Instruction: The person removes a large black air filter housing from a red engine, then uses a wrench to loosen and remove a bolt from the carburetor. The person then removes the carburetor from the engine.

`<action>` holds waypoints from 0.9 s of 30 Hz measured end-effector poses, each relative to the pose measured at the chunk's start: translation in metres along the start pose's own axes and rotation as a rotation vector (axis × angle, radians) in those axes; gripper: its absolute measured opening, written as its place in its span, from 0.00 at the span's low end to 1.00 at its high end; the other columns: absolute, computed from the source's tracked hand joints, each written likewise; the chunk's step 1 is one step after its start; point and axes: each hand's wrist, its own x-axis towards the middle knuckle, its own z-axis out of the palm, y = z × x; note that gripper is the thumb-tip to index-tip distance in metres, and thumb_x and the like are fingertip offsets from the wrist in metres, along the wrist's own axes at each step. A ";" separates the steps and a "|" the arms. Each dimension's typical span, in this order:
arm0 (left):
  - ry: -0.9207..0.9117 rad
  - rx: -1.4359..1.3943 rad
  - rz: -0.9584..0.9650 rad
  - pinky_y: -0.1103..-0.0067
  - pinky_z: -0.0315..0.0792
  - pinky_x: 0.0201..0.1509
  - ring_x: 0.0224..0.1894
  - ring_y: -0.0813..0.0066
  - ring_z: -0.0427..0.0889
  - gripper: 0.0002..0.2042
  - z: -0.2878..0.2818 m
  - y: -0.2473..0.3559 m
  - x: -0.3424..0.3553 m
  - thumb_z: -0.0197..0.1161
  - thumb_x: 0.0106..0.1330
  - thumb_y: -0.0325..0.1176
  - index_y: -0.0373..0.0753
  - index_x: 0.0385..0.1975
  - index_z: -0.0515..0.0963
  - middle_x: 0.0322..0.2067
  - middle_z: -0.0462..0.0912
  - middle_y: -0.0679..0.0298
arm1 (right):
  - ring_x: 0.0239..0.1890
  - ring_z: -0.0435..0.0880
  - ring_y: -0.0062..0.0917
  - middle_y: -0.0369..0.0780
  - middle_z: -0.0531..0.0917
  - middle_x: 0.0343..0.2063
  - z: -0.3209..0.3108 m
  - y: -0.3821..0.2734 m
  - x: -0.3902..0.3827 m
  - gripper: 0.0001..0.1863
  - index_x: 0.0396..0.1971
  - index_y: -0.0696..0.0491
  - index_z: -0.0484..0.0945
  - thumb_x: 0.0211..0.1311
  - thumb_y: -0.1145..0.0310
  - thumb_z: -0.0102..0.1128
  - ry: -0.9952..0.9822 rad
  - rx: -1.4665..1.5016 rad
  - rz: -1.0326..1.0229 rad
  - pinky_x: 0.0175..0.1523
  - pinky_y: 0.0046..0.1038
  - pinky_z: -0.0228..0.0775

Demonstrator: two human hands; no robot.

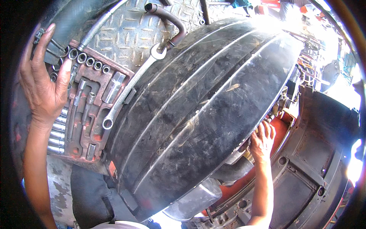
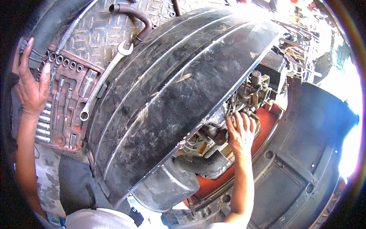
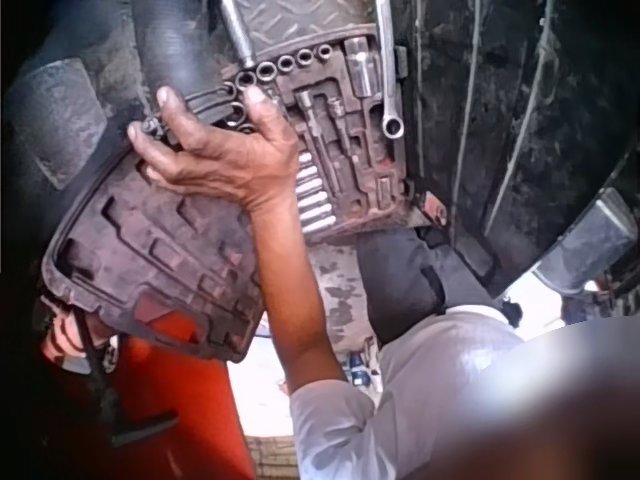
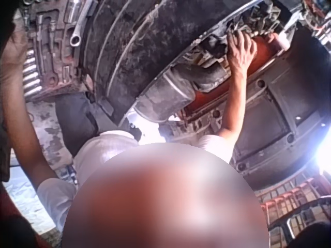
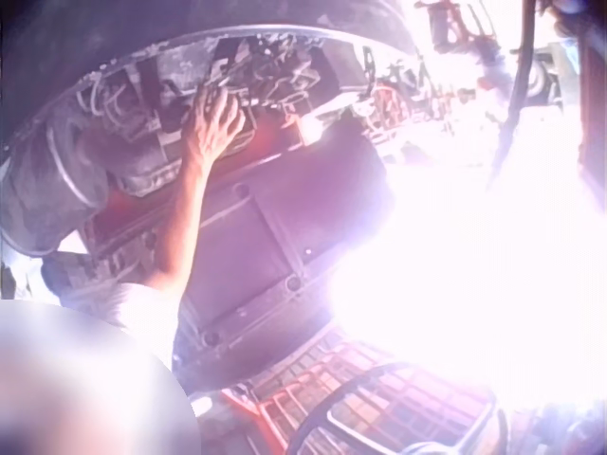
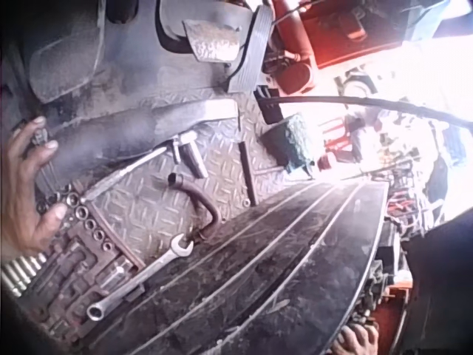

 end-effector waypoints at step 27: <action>-0.016 0.083 0.024 0.61 0.62 0.76 0.72 0.47 0.68 0.32 -0.001 0.000 0.000 0.64 0.73 0.35 0.38 0.75 0.61 0.70 0.70 0.49 | 0.48 0.81 0.39 0.44 0.80 0.42 -0.054 -0.012 0.112 0.13 0.40 0.54 0.81 0.54 0.68 0.68 -0.060 0.107 0.070 0.55 0.42 0.68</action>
